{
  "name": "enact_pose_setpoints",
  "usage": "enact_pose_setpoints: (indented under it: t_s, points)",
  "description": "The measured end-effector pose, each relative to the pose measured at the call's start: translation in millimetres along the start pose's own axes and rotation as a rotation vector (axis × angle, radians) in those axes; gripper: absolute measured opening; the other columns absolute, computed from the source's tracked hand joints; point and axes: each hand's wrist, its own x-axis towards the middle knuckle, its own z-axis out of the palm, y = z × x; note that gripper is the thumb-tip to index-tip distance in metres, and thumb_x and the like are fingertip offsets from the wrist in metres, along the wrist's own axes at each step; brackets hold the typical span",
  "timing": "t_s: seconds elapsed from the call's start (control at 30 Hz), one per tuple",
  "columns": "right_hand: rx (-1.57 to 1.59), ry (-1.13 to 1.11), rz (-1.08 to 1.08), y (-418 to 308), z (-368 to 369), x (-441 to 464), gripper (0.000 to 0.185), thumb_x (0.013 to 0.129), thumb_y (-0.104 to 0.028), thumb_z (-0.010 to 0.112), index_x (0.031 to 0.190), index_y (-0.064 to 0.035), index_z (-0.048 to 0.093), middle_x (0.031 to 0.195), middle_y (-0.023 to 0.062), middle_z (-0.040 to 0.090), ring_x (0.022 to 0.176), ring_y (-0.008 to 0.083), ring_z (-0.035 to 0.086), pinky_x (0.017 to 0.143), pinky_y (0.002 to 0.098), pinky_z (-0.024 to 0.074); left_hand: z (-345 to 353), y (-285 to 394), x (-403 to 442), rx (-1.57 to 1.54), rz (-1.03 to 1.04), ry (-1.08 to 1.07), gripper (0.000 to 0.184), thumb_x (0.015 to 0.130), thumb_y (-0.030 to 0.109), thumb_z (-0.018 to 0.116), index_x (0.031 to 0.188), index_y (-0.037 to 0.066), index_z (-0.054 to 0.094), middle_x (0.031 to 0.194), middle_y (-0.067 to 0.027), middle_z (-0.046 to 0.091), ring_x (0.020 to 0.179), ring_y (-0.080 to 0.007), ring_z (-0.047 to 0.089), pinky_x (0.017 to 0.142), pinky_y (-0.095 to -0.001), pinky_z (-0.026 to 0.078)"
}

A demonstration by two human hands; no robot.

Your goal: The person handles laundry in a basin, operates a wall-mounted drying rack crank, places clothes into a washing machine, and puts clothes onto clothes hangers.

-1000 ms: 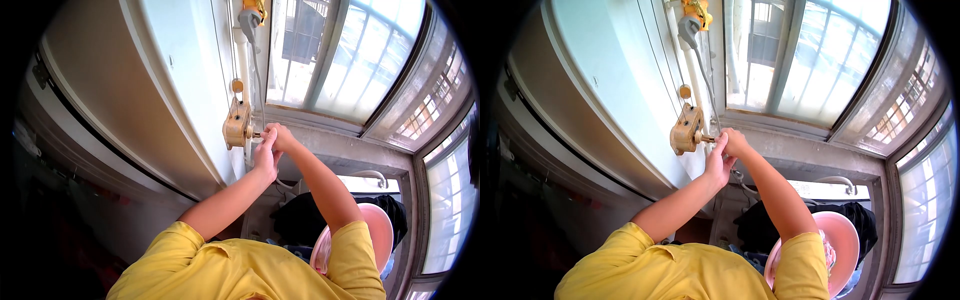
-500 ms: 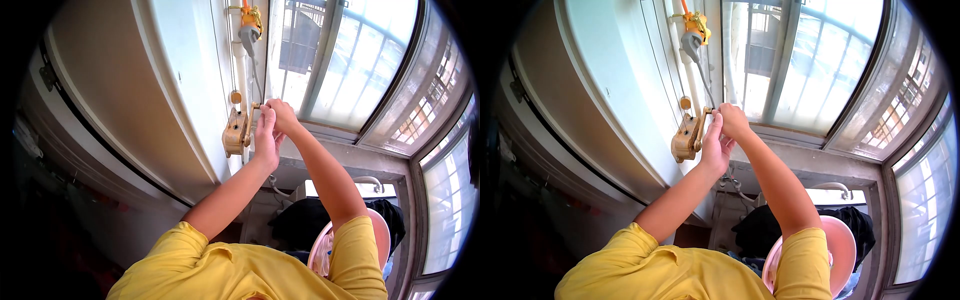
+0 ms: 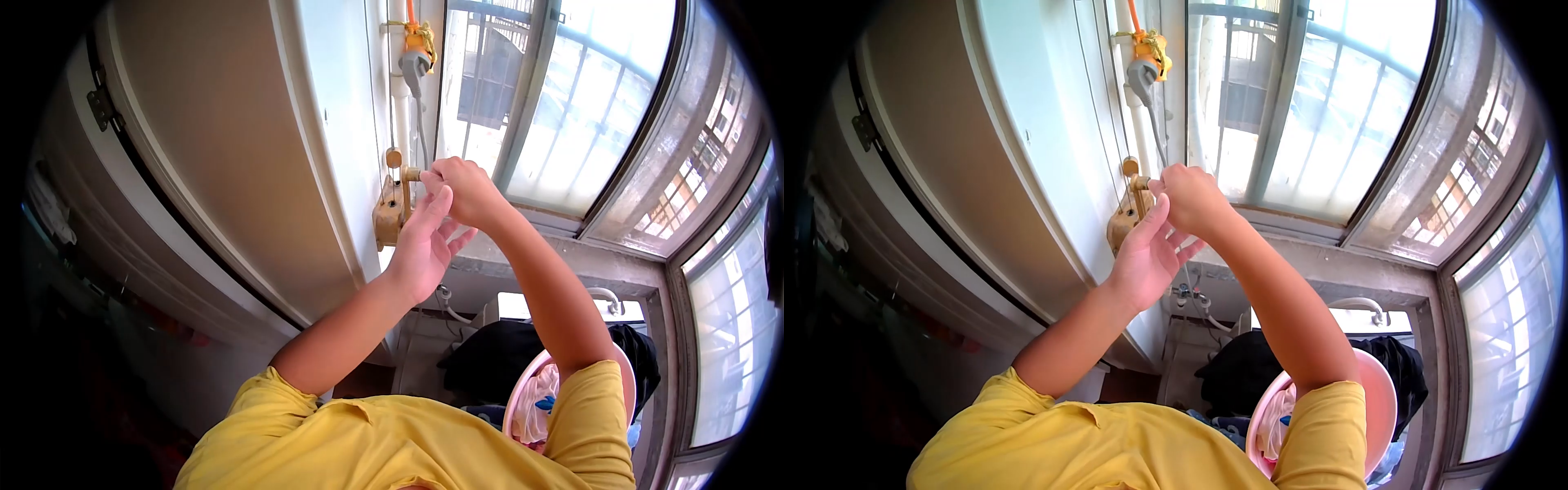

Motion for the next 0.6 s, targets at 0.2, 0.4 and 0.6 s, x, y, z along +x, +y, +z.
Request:
enact_pose_setpoints:
  t_s: [0.2, 0.4, 0.6]
  points:
    - [-0.058, -0.163, -0.16, -17, -1, -25, 0.024, 0.082, -0.017, 0.048, 0.066, 0.0012, 0.052, 0.065, 0.0169, 0.053, 0.065, 0.0345, 0.054, 0.063, 0.0421, 0.0426, 4, -1, -42, -0.126, -0.06, -0.057, 0.043, 0.091, 0.045, 0.048, 0.121, 0.014, 0.045, 0.12, 0.0, 0.052, 0.112, -0.0169, 0.048, 0.099, -0.0397, 0.038]
    - [-0.023, -0.313, -0.216, -30, 9, -59, 0.023, 0.079, -0.016, 0.049, 0.067, 0.0036, 0.051, 0.067, 0.0193, 0.053, 0.067, 0.0377, 0.054, 0.063, 0.0443, 0.0415, -3, -15, -82, -0.166, -0.136, -0.036, 0.044, 0.092, 0.045, 0.046, 0.121, 0.012, 0.045, 0.119, -0.003, 0.052, 0.113, -0.0194, 0.048, 0.101, -0.0416, 0.037]
    - [0.128, -0.379, -0.002, -23, 36, -78, 0.028, 0.083, -0.022, 0.052, 0.07, 0.0021, 0.057, 0.068, 0.0208, 0.058, 0.069, 0.0397, 0.056, 0.063, 0.045, 0.0427, -11, -29, -99, -0.177, -0.224, 0.036, 0.048, 0.09, 0.047, 0.048, 0.121, 0.01, 0.044, 0.119, -0.0045, 0.052, 0.113, -0.0203, 0.048, 0.101, -0.0403, 0.037]
